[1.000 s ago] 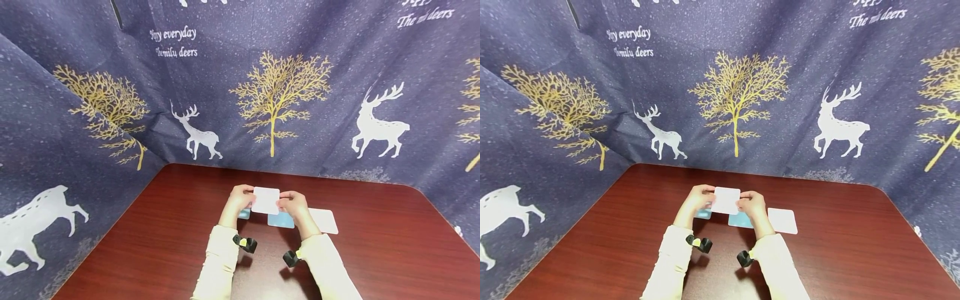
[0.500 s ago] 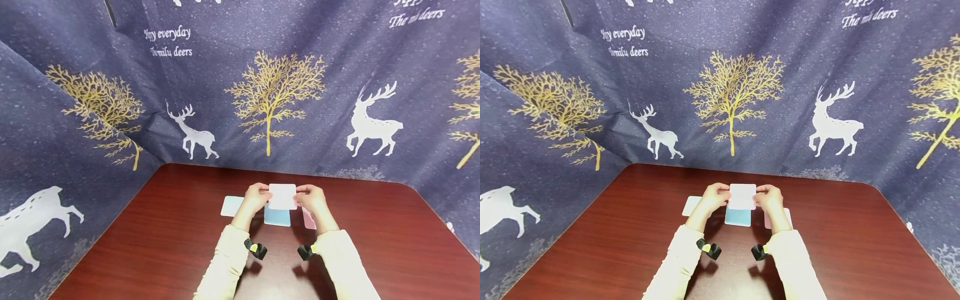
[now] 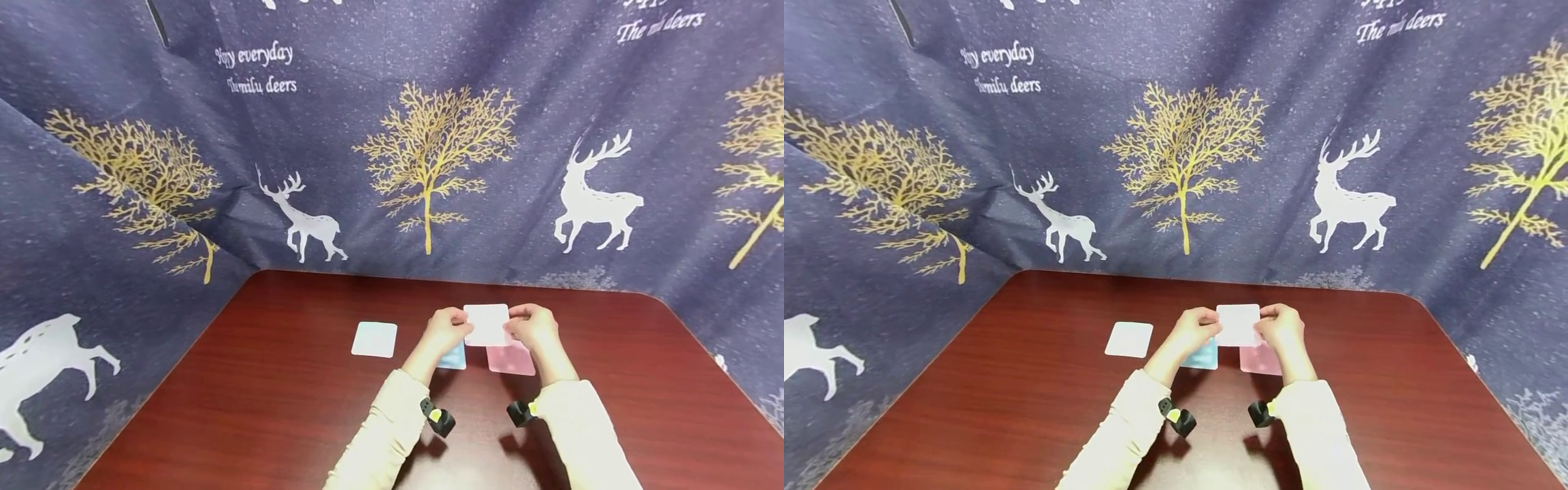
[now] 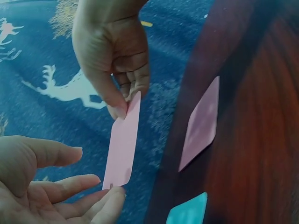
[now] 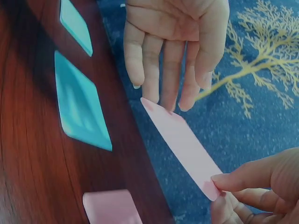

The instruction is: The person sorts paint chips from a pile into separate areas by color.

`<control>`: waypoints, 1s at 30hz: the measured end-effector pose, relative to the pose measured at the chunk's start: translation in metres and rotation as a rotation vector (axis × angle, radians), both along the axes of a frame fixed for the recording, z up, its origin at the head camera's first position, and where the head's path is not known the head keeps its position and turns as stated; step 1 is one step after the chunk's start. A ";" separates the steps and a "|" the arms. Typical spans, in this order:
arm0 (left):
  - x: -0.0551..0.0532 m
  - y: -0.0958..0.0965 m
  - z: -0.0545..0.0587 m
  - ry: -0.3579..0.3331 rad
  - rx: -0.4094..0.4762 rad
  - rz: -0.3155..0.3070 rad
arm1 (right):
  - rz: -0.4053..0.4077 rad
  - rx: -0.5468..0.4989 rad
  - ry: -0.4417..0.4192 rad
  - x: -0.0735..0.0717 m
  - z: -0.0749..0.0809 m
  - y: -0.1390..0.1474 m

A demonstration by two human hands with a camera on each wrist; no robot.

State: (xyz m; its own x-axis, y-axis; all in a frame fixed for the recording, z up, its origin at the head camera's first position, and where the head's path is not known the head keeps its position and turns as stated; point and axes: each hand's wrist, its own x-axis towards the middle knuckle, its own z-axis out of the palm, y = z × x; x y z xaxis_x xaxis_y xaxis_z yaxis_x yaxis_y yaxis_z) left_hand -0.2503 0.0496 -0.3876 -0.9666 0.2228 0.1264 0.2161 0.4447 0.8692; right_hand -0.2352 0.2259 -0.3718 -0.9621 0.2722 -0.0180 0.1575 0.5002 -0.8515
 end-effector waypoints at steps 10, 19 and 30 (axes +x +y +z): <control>0.002 0.022 -0.010 -0.128 0.041 -0.032 | 0.002 0.101 -0.080 0.004 -0.009 0.019; 0.000 0.034 -0.021 -0.216 0.083 -0.026 | 0.011 0.007 -0.122 0.001 -0.026 0.029; -0.002 0.047 -0.032 -0.317 0.163 -0.045 | 0.010 0.023 -0.193 0.001 -0.036 0.037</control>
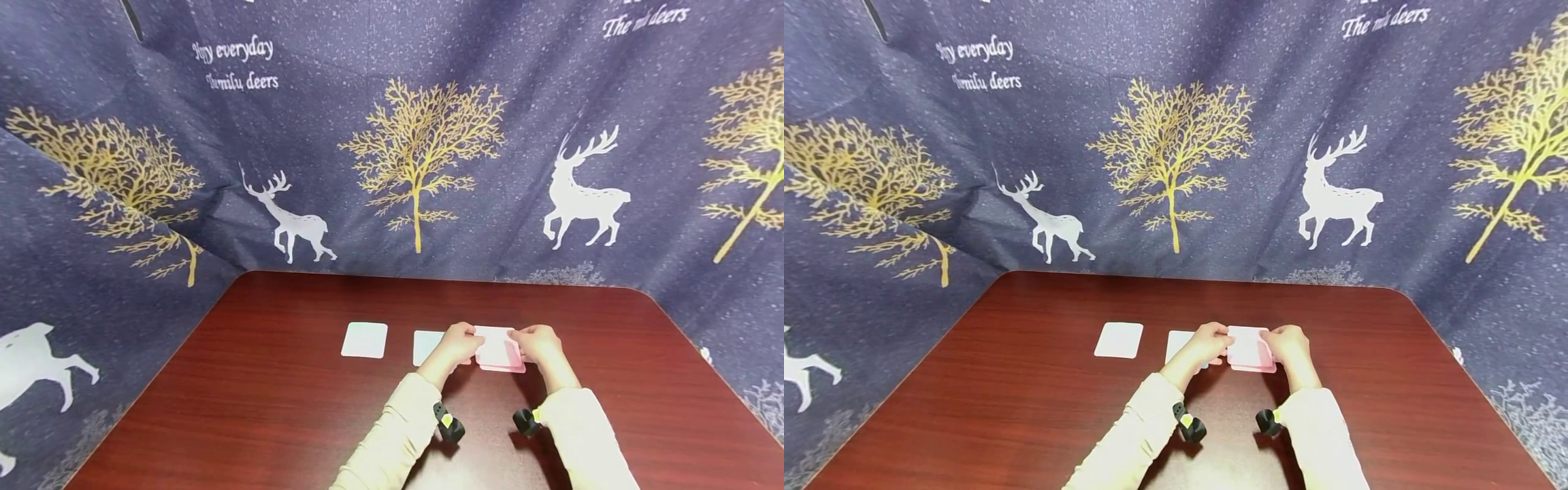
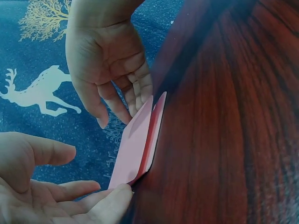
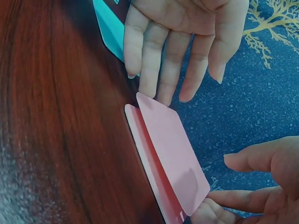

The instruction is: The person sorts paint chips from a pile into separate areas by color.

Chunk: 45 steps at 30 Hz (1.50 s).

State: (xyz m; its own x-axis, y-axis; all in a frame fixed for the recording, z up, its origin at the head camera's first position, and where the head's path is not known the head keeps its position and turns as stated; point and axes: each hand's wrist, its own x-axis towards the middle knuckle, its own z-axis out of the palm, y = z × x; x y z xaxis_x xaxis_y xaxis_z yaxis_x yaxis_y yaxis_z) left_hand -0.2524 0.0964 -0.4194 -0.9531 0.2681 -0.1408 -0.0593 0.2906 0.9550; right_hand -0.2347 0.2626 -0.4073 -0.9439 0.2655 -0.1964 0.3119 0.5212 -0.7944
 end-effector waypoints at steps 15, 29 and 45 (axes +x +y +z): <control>-0.001 -0.003 0.000 0.028 -0.063 -0.009 | 0.012 0.082 0.010 0.003 -0.001 -0.002; -0.003 -0.037 0.018 0.136 -0.202 0.026 | 0.067 0.194 0.060 0.004 0.016 -0.021; -0.004 -0.085 0.032 0.172 -0.253 0.162 | 0.117 0.085 0.088 -0.002 0.024 -0.073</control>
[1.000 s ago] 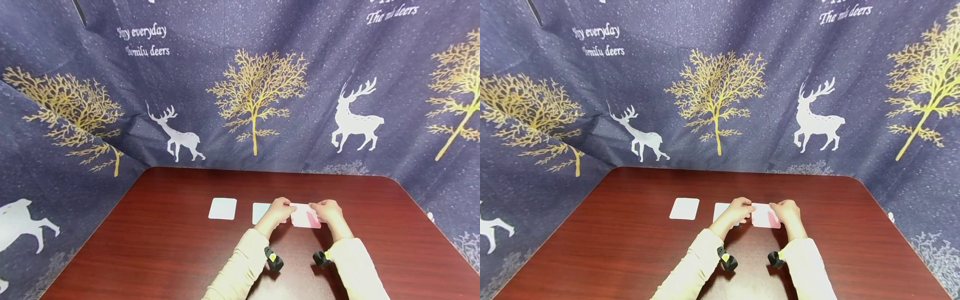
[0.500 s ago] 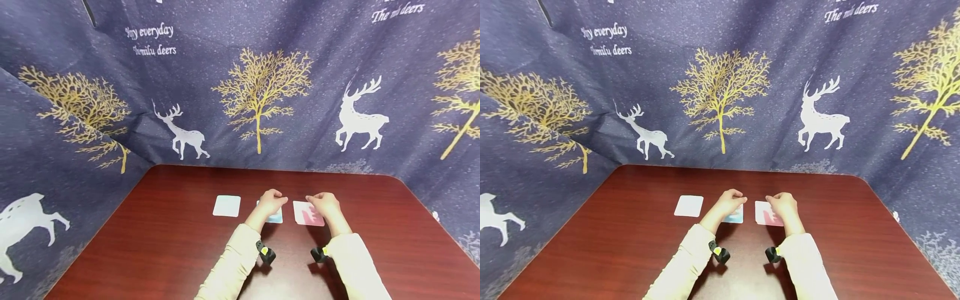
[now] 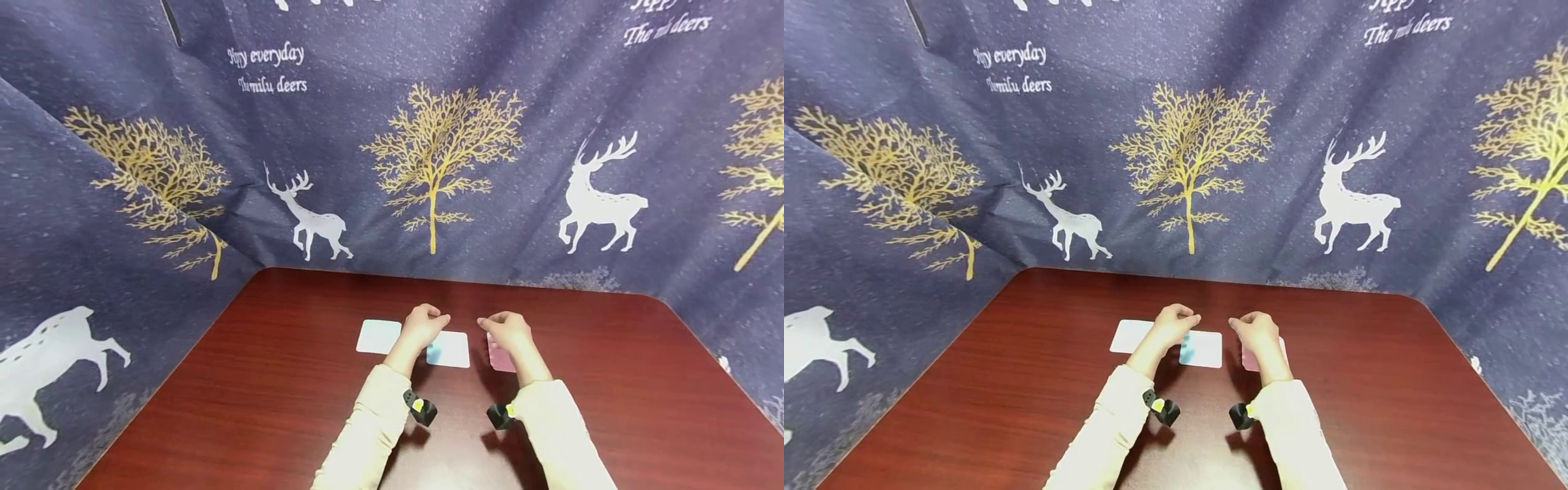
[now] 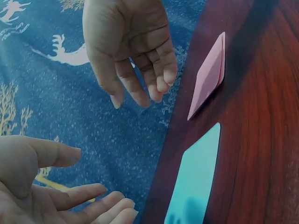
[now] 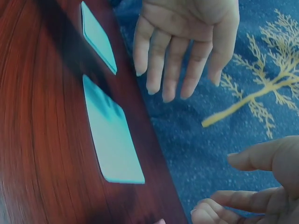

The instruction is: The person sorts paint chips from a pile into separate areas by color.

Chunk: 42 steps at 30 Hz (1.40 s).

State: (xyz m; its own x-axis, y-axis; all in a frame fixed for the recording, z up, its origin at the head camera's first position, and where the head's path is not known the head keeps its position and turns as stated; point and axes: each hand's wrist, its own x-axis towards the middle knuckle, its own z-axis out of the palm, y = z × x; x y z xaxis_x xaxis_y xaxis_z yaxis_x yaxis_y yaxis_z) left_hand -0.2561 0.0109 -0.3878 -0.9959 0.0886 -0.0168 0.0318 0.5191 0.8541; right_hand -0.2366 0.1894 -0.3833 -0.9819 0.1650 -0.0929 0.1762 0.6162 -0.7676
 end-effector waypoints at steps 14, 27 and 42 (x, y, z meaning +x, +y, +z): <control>-0.004 -0.009 -0.025 -0.056 0.046 0.066 | -0.006 -0.221 -0.016 -0.004 -0.025 -0.025; -0.001 -0.002 -0.030 -0.159 0.086 0.088 | 0.014 -0.203 -0.068 -0.006 -0.031 -0.025; -0.002 -0.002 -0.032 -0.234 0.149 0.084 | -0.007 -0.349 -0.143 -0.007 -0.035 -0.024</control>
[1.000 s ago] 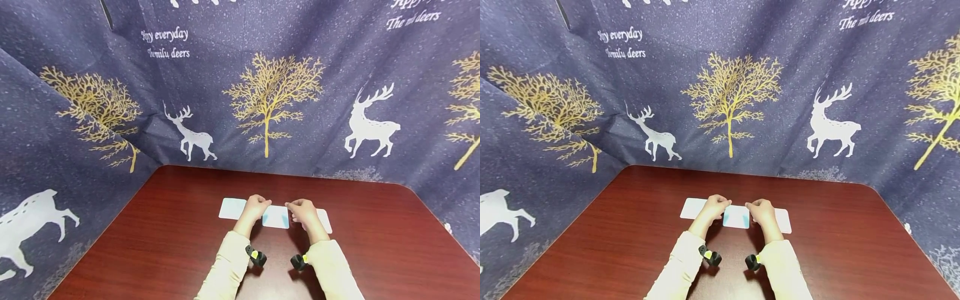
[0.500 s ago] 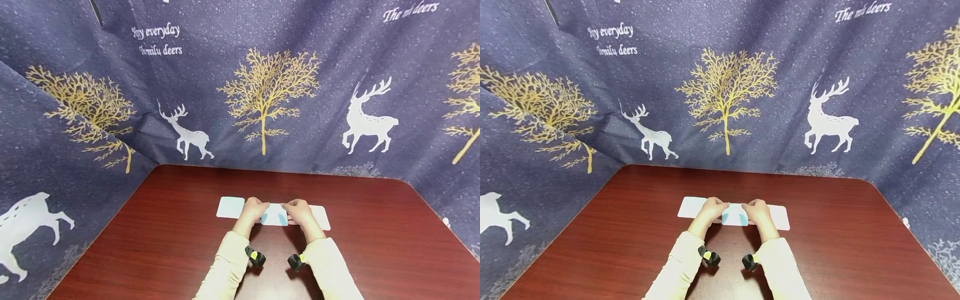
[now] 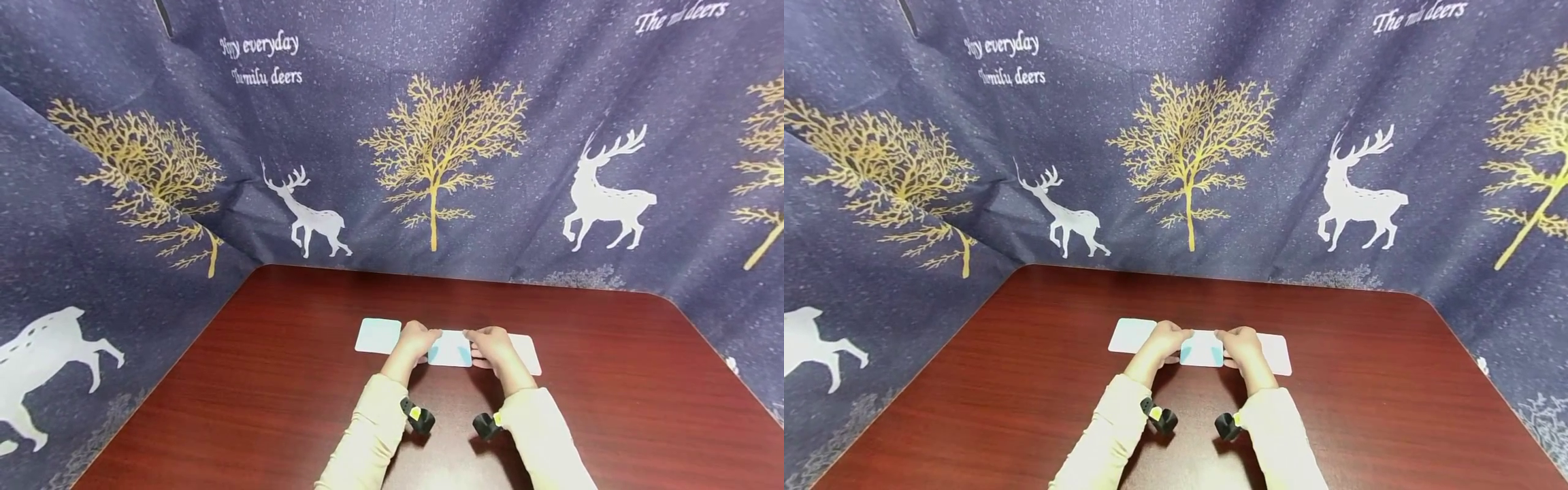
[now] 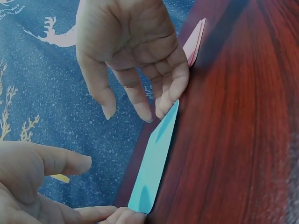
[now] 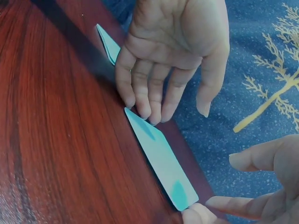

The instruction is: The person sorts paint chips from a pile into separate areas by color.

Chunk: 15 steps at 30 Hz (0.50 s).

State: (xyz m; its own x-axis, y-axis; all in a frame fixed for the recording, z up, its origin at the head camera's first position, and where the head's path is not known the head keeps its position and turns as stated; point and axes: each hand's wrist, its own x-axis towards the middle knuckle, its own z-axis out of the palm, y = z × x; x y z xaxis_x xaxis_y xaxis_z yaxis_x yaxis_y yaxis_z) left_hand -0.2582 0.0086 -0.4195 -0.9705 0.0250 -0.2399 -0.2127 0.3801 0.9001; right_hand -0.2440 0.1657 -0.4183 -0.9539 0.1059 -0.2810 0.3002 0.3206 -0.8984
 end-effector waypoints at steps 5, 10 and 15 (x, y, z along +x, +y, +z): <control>-0.001 0.000 -0.001 -0.018 0.049 0.002 | 0.006 0.012 0.012 0.001 -0.001 0.000; 0.000 -0.001 -0.001 -0.030 0.087 0.000 | 0.005 0.039 0.071 0.001 -0.004 -0.001; -0.001 -0.002 -0.002 -0.027 0.075 0.007 | 0.005 0.050 0.093 0.001 -0.005 -0.001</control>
State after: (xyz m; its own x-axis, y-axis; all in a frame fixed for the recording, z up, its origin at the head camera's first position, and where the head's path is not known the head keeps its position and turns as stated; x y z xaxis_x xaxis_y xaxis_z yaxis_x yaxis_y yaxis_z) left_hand -0.2590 0.0066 -0.4216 -0.9638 0.0370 -0.2639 -0.2399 0.3103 0.9199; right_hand -0.2429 0.1646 -0.4237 -0.9760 0.1132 -0.1859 0.2150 0.3673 -0.9049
